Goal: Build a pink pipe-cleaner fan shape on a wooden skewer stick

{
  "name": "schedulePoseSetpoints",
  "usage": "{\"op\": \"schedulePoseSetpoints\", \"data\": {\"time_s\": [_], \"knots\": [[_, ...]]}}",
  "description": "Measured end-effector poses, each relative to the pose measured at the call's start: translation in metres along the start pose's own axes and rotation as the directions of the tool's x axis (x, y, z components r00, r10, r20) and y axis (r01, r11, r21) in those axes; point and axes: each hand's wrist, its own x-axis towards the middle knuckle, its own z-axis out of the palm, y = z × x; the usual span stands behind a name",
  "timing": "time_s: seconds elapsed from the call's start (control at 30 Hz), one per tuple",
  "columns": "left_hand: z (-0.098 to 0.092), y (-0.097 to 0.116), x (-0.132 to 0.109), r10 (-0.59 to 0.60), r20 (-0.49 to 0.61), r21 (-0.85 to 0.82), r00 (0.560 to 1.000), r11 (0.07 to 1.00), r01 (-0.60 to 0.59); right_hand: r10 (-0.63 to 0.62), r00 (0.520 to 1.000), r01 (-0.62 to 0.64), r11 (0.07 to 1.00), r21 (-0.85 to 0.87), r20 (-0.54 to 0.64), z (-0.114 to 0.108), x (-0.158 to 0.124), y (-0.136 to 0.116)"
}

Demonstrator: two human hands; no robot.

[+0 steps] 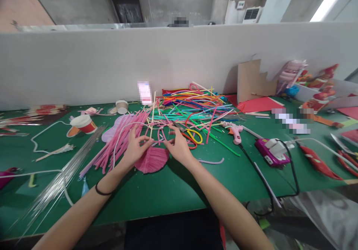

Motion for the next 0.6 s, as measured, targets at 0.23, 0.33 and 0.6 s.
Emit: {"op": "schedulePoseSetpoints", "data": {"time_s": [0.23,0.33,0.6], "knots": [[0.004,-0.006,0.0,0.011,-0.056,-0.011,0.998,1.0,-0.012,0.184,0.983,-0.18,0.966,0.188,-0.004,0.0,0.006,0.011],[0.004,-0.005,-0.001,0.018,-0.053,-0.007,0.998,1.0,-0.018,0.215,0.975,-0.22,0.945,0.242,0.047,-0.001,0.004,0.005],[0.004,0.0,-0.003,0.024,-0.012,-0.023,1.0,0.999,-0.024,0.245,0.968,-0.239,0.852,0.466,0.048,-0.003,0.007,-0.006]]}}
